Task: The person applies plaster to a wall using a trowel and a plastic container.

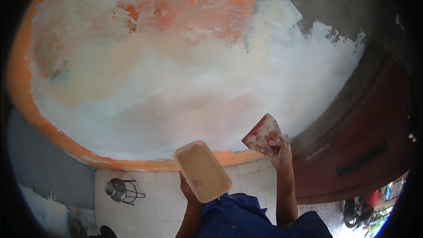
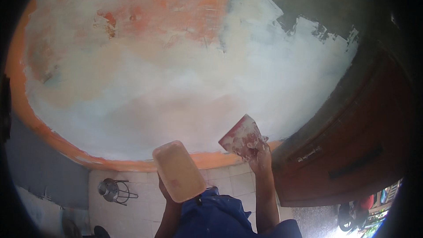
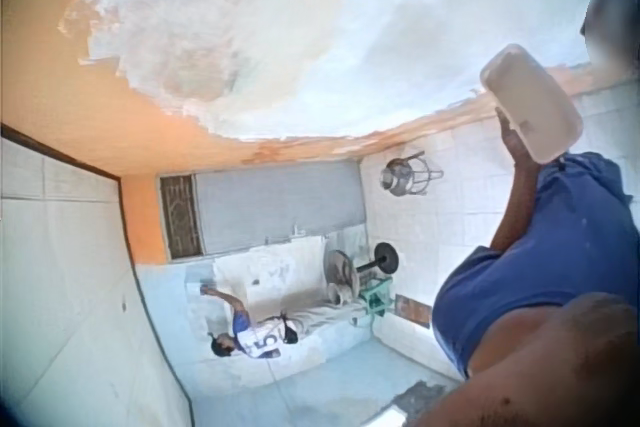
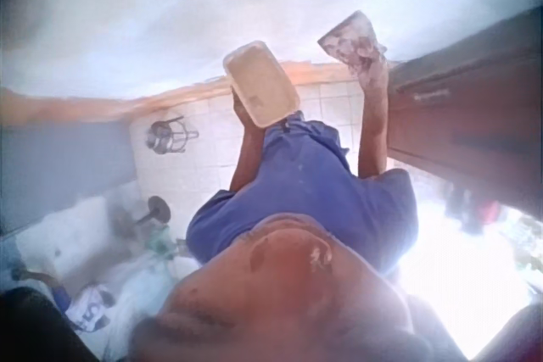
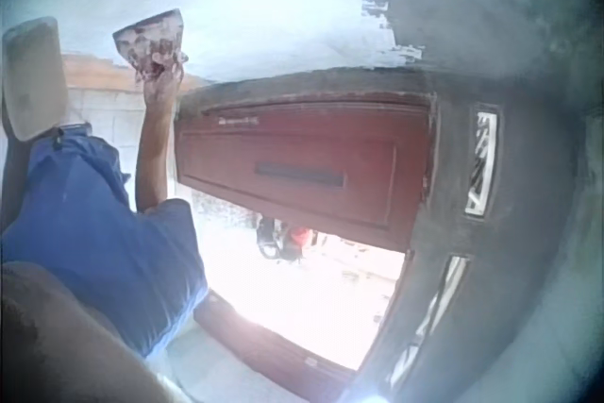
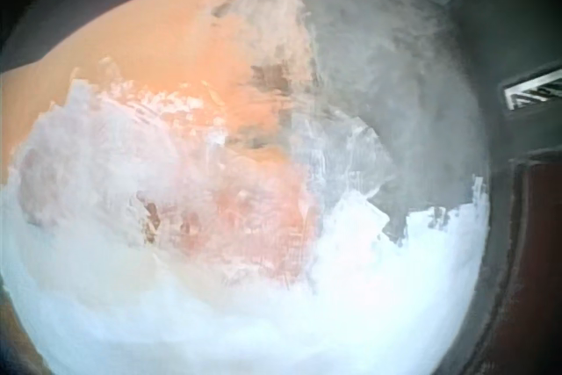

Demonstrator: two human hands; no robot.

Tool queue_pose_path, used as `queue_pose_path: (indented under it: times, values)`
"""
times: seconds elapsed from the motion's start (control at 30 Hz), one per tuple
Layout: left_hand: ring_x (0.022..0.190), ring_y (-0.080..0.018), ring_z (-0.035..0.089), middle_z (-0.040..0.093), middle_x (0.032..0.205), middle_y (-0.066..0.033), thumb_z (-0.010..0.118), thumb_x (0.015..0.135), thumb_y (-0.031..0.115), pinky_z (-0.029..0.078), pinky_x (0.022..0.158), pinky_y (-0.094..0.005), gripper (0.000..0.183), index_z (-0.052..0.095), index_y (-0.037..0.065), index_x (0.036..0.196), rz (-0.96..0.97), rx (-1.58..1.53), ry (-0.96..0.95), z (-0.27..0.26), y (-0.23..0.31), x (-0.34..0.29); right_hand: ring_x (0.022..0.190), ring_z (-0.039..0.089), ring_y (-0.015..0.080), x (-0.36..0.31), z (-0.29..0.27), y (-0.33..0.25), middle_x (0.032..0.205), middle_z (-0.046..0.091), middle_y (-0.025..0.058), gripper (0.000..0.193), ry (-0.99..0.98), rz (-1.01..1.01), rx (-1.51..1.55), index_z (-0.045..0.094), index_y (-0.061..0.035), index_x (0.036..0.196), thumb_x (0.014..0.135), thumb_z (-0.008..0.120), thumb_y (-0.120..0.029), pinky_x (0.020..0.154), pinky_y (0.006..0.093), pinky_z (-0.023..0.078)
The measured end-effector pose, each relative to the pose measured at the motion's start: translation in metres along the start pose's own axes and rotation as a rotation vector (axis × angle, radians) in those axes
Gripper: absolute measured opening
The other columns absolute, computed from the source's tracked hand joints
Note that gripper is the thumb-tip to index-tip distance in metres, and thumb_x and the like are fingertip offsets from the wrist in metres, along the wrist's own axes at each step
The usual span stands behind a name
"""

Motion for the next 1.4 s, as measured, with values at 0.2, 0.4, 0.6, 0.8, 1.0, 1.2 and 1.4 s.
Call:
queue_pose_path:
  times: [0.2, 0.4, 0.6, 0.8, 1.0, 1.2, 1.4]
  values:
    - [0.096, -0.0228, 0.062, 0.057, 0.111, -0.0113, 0.037, 0.102, 0.034, 0.057, 0.079, -0.0369, 0.039, 0.045, 0.006, 0.127, -0.031, 0.025, -0.005, 0.015, 0.0, -0.005, 0.08, 0.066, 0.0224, 0.057, 0.012, -0.01, 0.106, 0.065, 0.0151, 0.038, 0.102, -0.629, -0.864, 0.056, 0.0076, 0.117, 0.079, 0.051, 0.011, 0.065, 0.0303, 0.054]
    - [0.112, -0.0272, 0.055, 0.055, 0.122, -0.0126, 0.034, 0.101, 0.047, 0.048, 0.094, -0.0424, 0.053, 0.044, 0.006, 0.133, 0.053, 0.278, -0.066, -0.005, 0.012, -0.004, 0.125, 0.049, 0.0387, 0.124, 0.123, -0.035, 0.133, 0.052, 0.0206, 0.059, 0.011, -1.638, -1.394, 0.051, -0.0004, 0.132, 0.074, 0.056, 0.009, 0.101, 0.0458, 0.042]
    - [0.108, -0.0251, 0.056, 0.055, 0.119, -0.0113, 0.028, 0.103, 0.045, 0.049, 0.091, -0.0403, 0.049, 0.045, 0.008, 0.13, 0.13, 0.185, -0.018, -0.028, 0.018, -0.004, 0.124, 0.05, 0.0379, 0.14, 0.171, -0.043, 0.132, 0.053, 0.0215, 0.06, -0.112, -1.779, -1.516, 0.054, -0.001, 0.129, 0.07, 0.055, 0.012, 0.104, 0.0468, 0.04]
    - [0.11, -0.0269, 0.056, 0.054, 0.123, -0.0121, 0.029, 0.102, 0.047, 0.048, 0.094, -0.0433, 0.052, 0.045, 0.008, 0.133, 0.125, 0.151, -0.047, -0.035, 0.016, 0.003, 0.137, 0.033, 0.0379, 0.154, 0.038, 0.09, 0.143, 0.041, 0.0179, 0.061, -0.34, -1.379, -1.66, 0.048, -0.0055, 0.135, 0.075, 0.052, 0.004, 0.112, 0.0523, 0.028]
    - [0.095, -0.0212, 0.062, 0.056, 0.109, -0.0104, 0.031, 0.103, 0.037, 0.056, 0.077, -0.035, 0.042, 0.044, 0.006, 0.128, 0.108, 0.14, 0.125, 0.013, 0.022, -0.004, 0.124, 0.05, 0.0288, 0.116, -0.016, 0.11, 0.133, 0.051, 0.0168, 0.051, -0.224, -0.773, -1.604, 0.047, -0.0025, 0.134, 0.083, 0.054, -0.001, 0.106, 0.0437, 0.039]
    - [0.114, -0.0293, 0.054, 0.053, 0.128, -0.0121, 0.035, 0.099, 0.051, 0.046, 0.097, -0.0459, 0.057, 0.044, 0.008, 0.135, 0.011, 0.148, -0.08, -0.016, 0.008, 0.006, 0.117, 0.056, 0.0363, 0.114, 0.126, -0.026, 0.128, 0.056, 0.0194, 0.046, 0.03, -1.549, -1.474, 0.057, 0.0006, 0.122, 0.076, 0.061, 0.003, 0.093, 0.0418, 0.05]
    - [0.113, -0.0293, 0.055, 0.053, 0.127, -0.0127, 0.035, 0.099, 0.051, 0.046, 0.096, -0.0453, 0.057, 0.044, 0.008, 0.135, 0.026, 0.21, -0.042, -0.016, 0.006, 0.002, 0.122, 0.053, 0.0351, 0.133, 0.147, 0.036, 0.13, 0.055, 0.0213, 0.053, -0.008, -1.671, -1.611, 0.056, 0.0001, 0.126, 0.073, 0.06, 0.004, 0.095, 0.0429, 0.047]
Point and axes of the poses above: each hand's wrist, its own x-axis towards the middle knuckle, its own z-axis out of the palm, y = z × x, the point moved 3 cm from there along x, towards the middle knuckle
